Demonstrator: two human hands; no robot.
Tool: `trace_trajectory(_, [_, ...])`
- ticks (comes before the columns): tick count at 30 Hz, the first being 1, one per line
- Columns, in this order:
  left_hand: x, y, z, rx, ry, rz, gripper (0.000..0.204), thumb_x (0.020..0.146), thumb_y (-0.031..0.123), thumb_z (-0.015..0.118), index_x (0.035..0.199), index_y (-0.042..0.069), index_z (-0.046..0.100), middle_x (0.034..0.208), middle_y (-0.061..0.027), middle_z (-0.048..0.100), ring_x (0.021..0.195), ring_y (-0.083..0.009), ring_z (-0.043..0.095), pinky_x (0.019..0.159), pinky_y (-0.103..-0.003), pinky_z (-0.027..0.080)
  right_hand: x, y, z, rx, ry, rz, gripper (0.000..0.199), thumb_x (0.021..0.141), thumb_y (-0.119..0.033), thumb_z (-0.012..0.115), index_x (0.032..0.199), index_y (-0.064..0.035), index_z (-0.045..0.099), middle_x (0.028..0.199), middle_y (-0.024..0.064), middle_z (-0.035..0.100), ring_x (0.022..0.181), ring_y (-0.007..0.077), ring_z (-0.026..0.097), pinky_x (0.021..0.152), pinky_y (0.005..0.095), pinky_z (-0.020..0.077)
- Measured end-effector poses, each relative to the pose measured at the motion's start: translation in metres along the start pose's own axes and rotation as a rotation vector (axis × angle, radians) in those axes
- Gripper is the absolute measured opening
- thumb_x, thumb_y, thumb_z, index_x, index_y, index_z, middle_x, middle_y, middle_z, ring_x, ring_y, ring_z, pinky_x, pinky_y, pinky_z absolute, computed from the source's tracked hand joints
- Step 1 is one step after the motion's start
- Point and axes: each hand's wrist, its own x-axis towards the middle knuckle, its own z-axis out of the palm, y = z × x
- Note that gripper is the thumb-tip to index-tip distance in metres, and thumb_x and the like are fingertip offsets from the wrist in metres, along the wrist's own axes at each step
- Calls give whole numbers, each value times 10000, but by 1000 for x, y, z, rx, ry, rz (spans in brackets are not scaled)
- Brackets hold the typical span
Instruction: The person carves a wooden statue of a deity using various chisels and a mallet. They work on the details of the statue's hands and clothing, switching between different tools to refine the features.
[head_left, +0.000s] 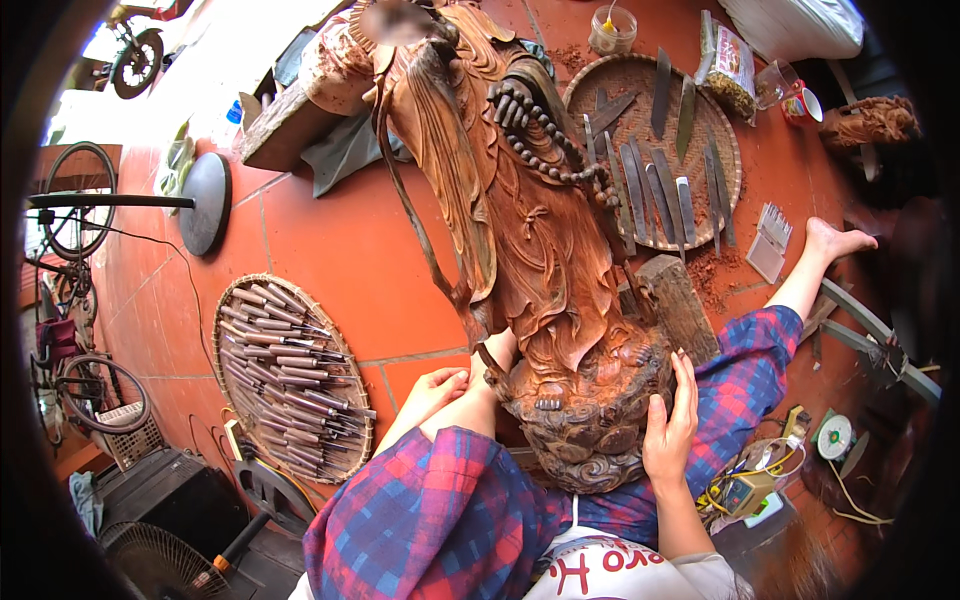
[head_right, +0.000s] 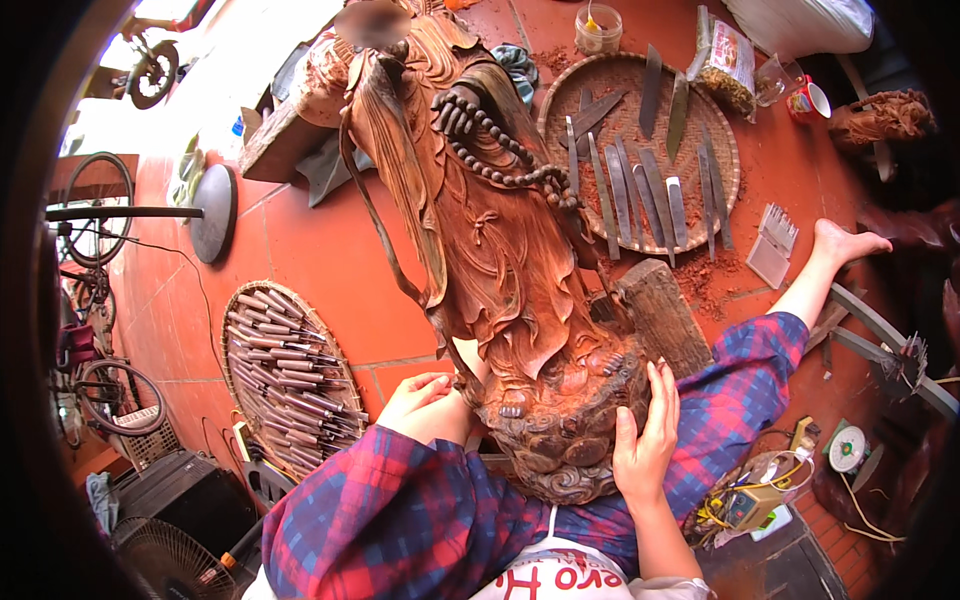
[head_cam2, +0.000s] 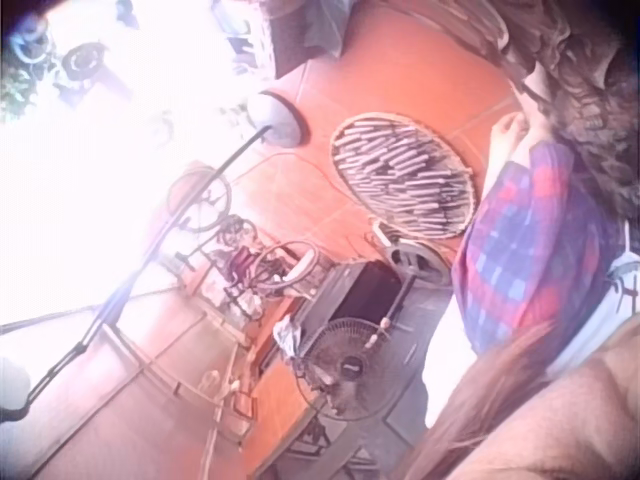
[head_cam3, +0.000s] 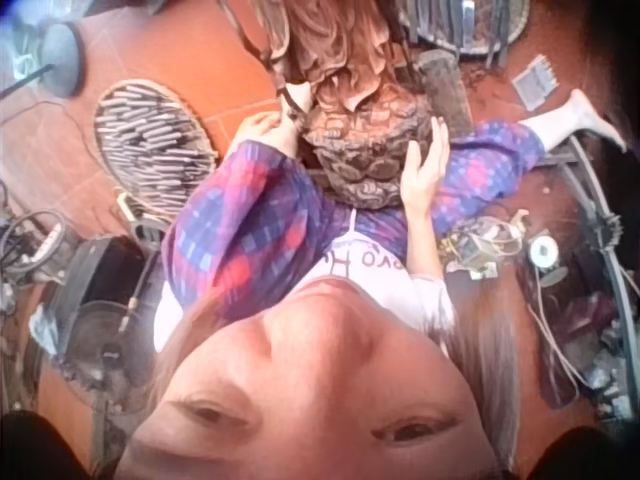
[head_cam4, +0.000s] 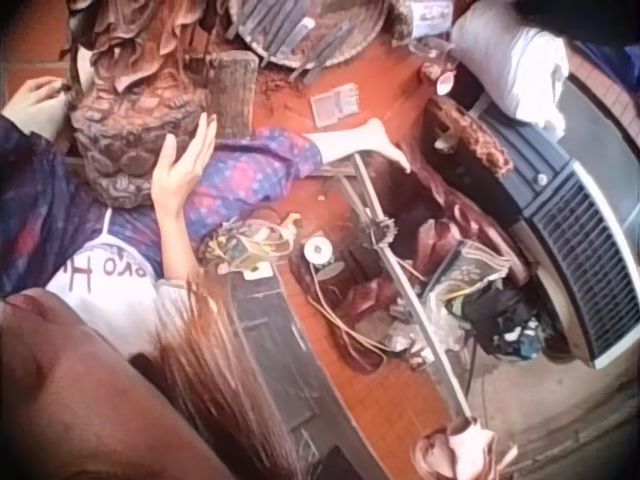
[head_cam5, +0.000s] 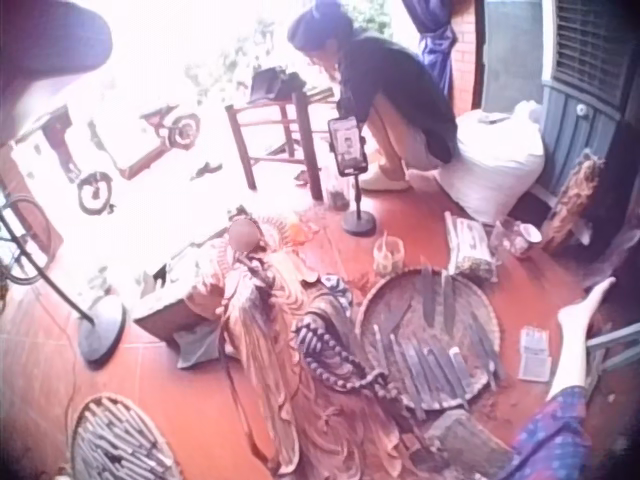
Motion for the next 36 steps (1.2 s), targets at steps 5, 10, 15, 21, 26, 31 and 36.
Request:
trace_trajectory(5, [1, 7, -3, 44, 1, 1, 389, 981, 245, 651, 1251, -29, 598, 1091, -101, 698, 960, -156, 667, 868, -287, 535, 0, 1, 1, 7, -5, -8, 596, 997, -358, 535, 1418, 52, 439, 1469, 285, 424, 1366, 445, 394, 1155, 496, 265])
trace_trajectory(10, [-3, 18, 5, 48, 28, -36, 383, 988, 228, 640, 1258, -38, 586, 1115, -119, 693, 981, -176, 671, 893, -297, 533, 3, -1, -1, 15, -4, -14, 600, 993, -359, 545, 1416, 53, 440, 1467, 288, 421, 1370, 449, 388, 1160, 505, 255])
trace_trajectory(15, [0, 14, 1, -3, 4, -40, 378, 1000, 242, 621, 1256, -35, 590, 1118, -120, 692, 999, -179, 668, 913, -308, 528, 4, 0, 1, 21, 2, -8, 609, 987, -366, 556, 1413, 54, 442, 1467, 290, 419, 1366, 452, 388, 1157, 511, 258])
trace_trajectory(21, [2, 12, -4, 34, 2, -19, 373, 998, 261, 623, 1249, -15, 611, 1117, -111, 695, 1000, -176, 664, 919, -310, 523, 1, -1, -2, 21, 12, -18, 602, 979, -353, 572, 1407, 53, 448, 1460, 293, 422, 1351, 459, 401, 1141, 512, 282])
trace_trajectory(26, [-1, 17, -6, 181, 47, 59, 355, 990, 257, 630, 1226, -8, 639, 1082, -94, 709, 979, -160, 663, 886, -303, 522, -3, 0, -2, 9, 52, -56, 569, 956, -296, 611, 1385, 50, 469, 1433, 292, 452, 1320, 463, 432, 1112, 498, 332])
trace_trajectory(31, [-15, 42, -17, 421, 100, 262, 348, 987, 254, 631, 1217, -6, 648, 1064, -86, 713, 959, -151, 662, 866, -302, 522, -9, 10, 3, 35, 80, -110, 559, 976, -289, 601, 1420, 20, 459, 1444, 289, 455, 1336, 443, 439, 1124, 480, 345])
trace_trajectory(36, [-40, 90, -27, 880, 248, 497, 341, 983, 250, 631, 1207, -5, 657, 1046, -79, 718, 940, -142, 660, 845, -300, 522, -39, -20, -65, 95, 191, -267, 463, 912, -181, 687, 1314, 18, 576, 1322, 239, 592, 1255, 374, 557, 1073, 431, 424])
